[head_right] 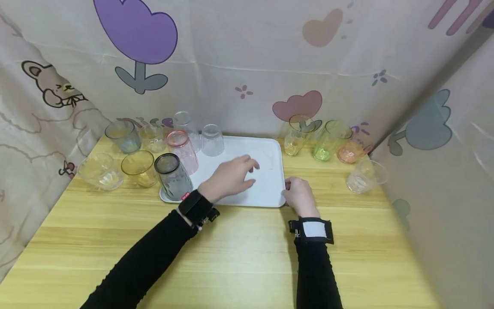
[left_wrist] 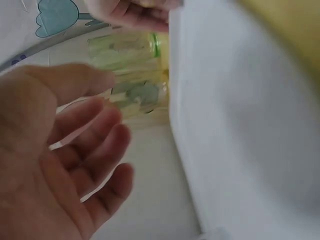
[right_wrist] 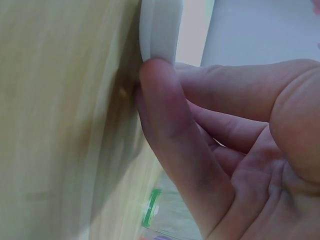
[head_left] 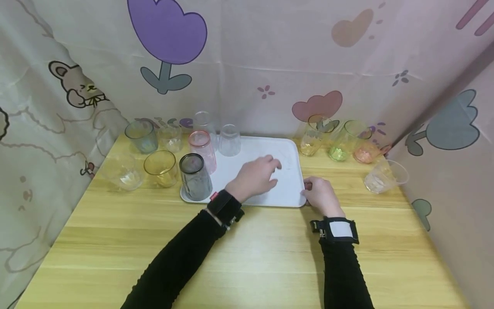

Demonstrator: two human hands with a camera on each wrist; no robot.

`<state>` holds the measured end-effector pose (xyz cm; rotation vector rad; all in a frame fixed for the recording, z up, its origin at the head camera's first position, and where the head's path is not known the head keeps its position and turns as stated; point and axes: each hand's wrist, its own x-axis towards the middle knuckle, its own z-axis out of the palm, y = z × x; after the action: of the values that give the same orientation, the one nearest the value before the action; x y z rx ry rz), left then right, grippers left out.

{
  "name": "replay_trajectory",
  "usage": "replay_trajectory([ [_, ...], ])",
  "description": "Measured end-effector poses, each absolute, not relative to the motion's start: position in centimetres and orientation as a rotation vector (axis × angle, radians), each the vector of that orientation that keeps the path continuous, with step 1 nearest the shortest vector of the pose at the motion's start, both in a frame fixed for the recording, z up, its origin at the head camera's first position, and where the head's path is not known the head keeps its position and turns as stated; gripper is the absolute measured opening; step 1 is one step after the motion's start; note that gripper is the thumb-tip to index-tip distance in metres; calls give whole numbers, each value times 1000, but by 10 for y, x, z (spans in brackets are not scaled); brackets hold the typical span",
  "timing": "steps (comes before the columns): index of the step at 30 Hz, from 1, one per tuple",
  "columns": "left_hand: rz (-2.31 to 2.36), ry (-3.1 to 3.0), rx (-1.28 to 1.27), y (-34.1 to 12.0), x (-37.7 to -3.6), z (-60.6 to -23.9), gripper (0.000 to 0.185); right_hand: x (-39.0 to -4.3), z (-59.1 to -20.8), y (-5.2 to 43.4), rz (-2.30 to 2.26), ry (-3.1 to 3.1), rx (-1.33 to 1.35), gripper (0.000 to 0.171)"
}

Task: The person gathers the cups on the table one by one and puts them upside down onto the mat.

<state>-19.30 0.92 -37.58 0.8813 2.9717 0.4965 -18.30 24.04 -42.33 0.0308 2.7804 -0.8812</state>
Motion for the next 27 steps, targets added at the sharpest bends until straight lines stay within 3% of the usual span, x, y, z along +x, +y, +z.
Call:
replay_trajectory([
  [14,624,2778,830,5,-156,-431,14,-180,-424,237,-871,2799,34,40],
  [20,691,2785,786,5,-154,-438,21,-182,-423,235,-881,2782,70,38],
  [27,701,2764,757,7,-154,-438,16,-186,-422,241,-876,2766,35,35],
])
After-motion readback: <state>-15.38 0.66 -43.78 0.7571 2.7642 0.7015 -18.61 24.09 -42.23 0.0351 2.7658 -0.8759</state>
